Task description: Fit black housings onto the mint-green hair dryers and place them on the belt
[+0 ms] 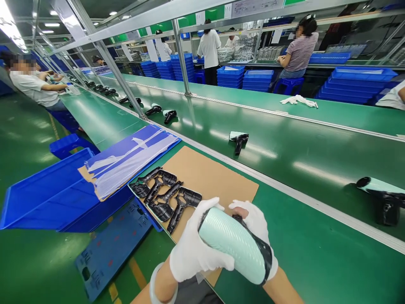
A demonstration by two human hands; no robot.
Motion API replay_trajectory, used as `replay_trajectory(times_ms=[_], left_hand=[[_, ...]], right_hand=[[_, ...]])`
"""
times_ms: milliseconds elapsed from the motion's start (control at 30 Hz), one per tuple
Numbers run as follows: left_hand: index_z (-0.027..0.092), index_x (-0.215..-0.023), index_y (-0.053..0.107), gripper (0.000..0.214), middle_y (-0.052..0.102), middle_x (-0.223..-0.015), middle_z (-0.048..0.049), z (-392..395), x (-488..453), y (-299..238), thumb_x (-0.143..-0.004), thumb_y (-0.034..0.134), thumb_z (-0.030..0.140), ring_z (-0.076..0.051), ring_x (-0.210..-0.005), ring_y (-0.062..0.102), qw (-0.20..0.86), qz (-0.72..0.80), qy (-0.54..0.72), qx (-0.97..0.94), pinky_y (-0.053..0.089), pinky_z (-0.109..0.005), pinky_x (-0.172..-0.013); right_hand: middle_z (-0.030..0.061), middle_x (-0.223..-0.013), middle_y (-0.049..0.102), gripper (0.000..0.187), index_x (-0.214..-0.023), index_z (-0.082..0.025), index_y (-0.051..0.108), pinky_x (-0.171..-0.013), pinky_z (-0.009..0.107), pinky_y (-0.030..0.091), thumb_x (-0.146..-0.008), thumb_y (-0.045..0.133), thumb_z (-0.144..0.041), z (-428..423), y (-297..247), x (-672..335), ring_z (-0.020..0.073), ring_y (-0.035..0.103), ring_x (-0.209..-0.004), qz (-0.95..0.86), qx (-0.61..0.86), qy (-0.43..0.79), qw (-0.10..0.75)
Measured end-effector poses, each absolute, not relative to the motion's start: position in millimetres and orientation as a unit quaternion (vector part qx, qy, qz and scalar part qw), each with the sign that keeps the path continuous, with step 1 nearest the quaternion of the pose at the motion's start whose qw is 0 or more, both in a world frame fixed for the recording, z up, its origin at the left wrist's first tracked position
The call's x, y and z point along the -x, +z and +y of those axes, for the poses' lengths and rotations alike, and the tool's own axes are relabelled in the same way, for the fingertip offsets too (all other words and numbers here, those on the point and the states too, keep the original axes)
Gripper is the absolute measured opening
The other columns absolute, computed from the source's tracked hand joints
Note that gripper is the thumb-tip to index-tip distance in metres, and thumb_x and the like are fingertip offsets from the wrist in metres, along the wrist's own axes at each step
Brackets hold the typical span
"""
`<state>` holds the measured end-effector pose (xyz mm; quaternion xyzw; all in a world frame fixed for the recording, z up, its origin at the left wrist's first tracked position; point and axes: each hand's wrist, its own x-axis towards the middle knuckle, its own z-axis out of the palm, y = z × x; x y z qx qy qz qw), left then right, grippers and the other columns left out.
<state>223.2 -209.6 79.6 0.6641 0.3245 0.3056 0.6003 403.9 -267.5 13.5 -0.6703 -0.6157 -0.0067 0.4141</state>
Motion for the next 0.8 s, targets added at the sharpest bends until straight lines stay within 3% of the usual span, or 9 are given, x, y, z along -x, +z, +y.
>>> replay_trajectory(times_ms=[100, 200, 367, 500, 667, 800], left_hand=[[0.033, -0.136, 0.051, 0.109, 0.059, -0.126, -0.0078, -208, -223, 81, -0.039, 0.095, 0.055, -0.034, -0.111, 0.059, 0.593, 0.326, 0.291, -0.676, 0.048, -0.046, -0.096], [0.034, -0.136, 0.052, 0.109, 0.058, -0.128, -0.0080, -207, -223, 83, -0.037, 0.096, 0.052, -0.036, -0.115, 0.058, 0.598, 0.331, 0.278, -0.675, 0.047, -0.047, -0.098], [0.033, -0.134, 0.054, 0.109, 0.057, -0.130, -0.0081, -205, -225, 88, -0.036, 0.097, 0.051, -0.038, -0.121, 0.054, 0.605, 0.334, 0.262, -0.674, 0.045, -0.048, -0.102], [0.030, -0.133, 0.055, 0.109, 0.056, -0.130, -0.0092, -204, -226, 91, -0.035, 0.096, 0.053, -0.037, -0.120, 0.053, 0.606, 0.337, 0.247, -0.677, 0.043, -0.049, -0.104], [0.030, -0.135, 0.054, 0.107, 0.050, -0.136, -0.0105, -202, -227, 92, -0.038, 0.096, 0.053, -0.039, -0.126, 0.049, 0.604, 0.340, 0.235, -0.681, 0.039, -0.051, -0.109], [0.032, -0.136, 0.053, 0.105, 0.052, -0.134, -0.0088, -200, -228, 93, -0.042, 0.096, 0.050, -0.038, -0.126, 0.050, 0.609, 0.342, 0.219, -0.682, 0.042, -0.049, -0.107]], right_hand=[[0.0036, -0.107, 0.071, 0.024, -0.104, -0.025, 0.062, -0.101, 0.043, 0.045, -0.086, 0.049, -0.016, -266, 23, -411, 0.0215, 0.065, -0.107, -0.611, 0.658, -0.102, 0.427], [0.0028, -0.101, 0.072, 0.025, -0.104, -0.026, 0.062, -0.099, 0.041, 0.046, -0.090, 0.045, -0.015, -260, 28, -416, 0.0200, 0.066, -0.103, -0.603, 0.650, -0.183, 0.424], [0.0049, -0.100, 0.071, 0.023, -0.106, -0.026, 0.062, -0.100, 0.044, 0.044, -0.094, 0.045, -0.017, -258, 29, -422, 0.0231, 0.065, -0.104, -0.587, 0.686, -0.182, 0.390], [0.0109, -0.110, 0.064, 0.024, -0.117, -0.024, 0.057, -0.096, 0.047, 0.047, -0.094, 0.051, -0.028, -259, 36, -423, 0.0276, 0.060, -0.107, -0.548, 0.693, -0.204, 0.422], [0.0094, -0.091, 0.060, 0.013, -0.099, -0.023, 0.057, -0.076, 0.042, 0.052, -0.087, 0.061, -0.024, -260, 71, -421, 0.0264, 0.060, -0.087, -0.555, 0.669, -0.260, 0.420], [0.0071, -0.091, 0.062, 0.032, -0.094, -0.027, 0.057, -0.082, 0.050, 0.048, -0.071, 0.070, -0.008, -267, 88, -428, 0.0263, 0.058, -0.089, -0.646, 0.542, -0.420, 0.335]])
